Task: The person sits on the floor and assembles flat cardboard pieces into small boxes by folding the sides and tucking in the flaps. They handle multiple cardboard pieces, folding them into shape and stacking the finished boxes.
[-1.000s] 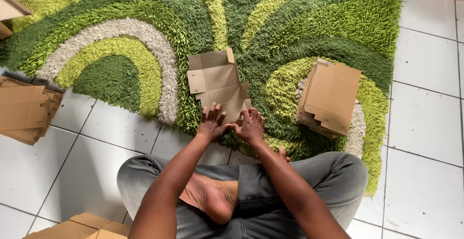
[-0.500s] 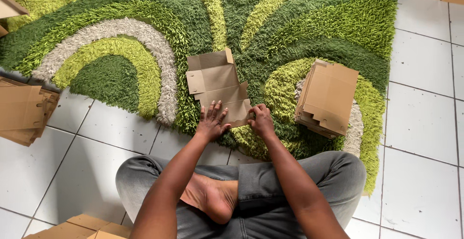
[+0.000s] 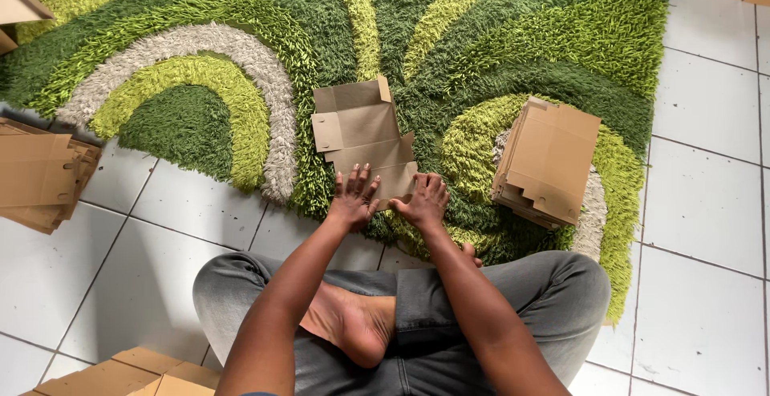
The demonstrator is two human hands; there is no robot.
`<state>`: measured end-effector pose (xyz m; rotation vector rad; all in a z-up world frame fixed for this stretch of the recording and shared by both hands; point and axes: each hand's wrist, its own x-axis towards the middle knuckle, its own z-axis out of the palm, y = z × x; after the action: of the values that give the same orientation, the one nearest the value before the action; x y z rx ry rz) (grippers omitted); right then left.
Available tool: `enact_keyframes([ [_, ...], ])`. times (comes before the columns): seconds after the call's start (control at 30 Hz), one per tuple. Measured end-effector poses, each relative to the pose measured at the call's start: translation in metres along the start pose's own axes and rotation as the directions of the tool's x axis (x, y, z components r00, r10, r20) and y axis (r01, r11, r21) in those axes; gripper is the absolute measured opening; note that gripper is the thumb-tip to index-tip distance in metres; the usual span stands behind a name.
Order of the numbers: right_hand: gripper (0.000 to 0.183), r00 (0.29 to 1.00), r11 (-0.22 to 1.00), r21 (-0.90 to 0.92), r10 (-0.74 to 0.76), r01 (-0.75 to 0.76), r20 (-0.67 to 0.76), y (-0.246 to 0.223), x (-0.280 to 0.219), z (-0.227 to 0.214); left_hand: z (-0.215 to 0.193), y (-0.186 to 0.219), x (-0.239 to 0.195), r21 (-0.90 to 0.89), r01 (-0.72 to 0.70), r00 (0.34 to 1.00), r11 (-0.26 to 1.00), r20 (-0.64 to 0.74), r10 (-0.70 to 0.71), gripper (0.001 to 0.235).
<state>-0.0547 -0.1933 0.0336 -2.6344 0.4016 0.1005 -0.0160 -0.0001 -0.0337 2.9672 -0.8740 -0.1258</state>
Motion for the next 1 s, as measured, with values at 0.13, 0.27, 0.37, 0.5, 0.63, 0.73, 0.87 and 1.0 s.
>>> enact_keyframes([
  [0.13, 0.085, 0.999, 0.998, -0.064, -0.024, 0.021, -0.042, -0.021, -0.013, 0.013, 0.004, -0.002, -0.002, -0.022, -0.009, 0.999, 1.0, -0.045, 0.008, 0.056],
  [0.27, 0.095, 0.997, 0.988, -0.135, 0.077, -0.078, -0.012, -0.043, -0.023, 0.033, 0.018, -0.005, 0.001, -0.091, -0.014, 0.996, 0.996, -0.091, 0.006, 0.055],
  [0.37, 0.092, 0.986, 0.977, -0.156, 0.154, -0.142, 0.066, -0.05, -0.025, 0.031, 0.006, -0.003, -0.001, -0.119, 0.001, 0.999, 0.993, -0.034, -0.005, 0.06],
  [0.5, 0.096, 0.977, 0.976, -0.17, 0.161, -0.137, 0.137, -0.048, -0.024, 0.026, 0.001, -0.006, -0.001, -0.138, 0.024, 0.997, 0.99, 0.077, -0.014, 0.066],
  [0.63, 0.094, 0.993, 0.99, -0.126, 0.079, -0.067, 0.09, -0.028, -0.016, 0.034, -0.009, -0.004, -0.003, -0.098, 0.018, 0.994, 0.995, 0.105, -0.007, 0.07],
  [0.73, 0.096, 0.988, 0.984, -0.155, 0.105, -0.088, 0.109, -0.023, -0.011, 0.028, -0.009, -0.004, -0.002, -0.068, 0.001, 0.995, 0.998, 0.103, 0.006, 0.075],
  [0.87, 0.109, 0.97, 0.993, -0.054, 0.115, -0.105, 0.216, -0.024, -0.011, 0.006, 0.001, -0.008, -0.001, -0.008, -0.024, 0.999, 1.0, 0.043, 0.024, 0.078],
  [1.0, 0.112, 0.965, 0.991, -0.026, 0.134, -0.132, 0.225, -0.024, -0.011, 0.005, 0.011, -0.013, -0.005, 0.039, -0.064, 0.998, 0.997, -0.021, 0.065, 0.081],
])
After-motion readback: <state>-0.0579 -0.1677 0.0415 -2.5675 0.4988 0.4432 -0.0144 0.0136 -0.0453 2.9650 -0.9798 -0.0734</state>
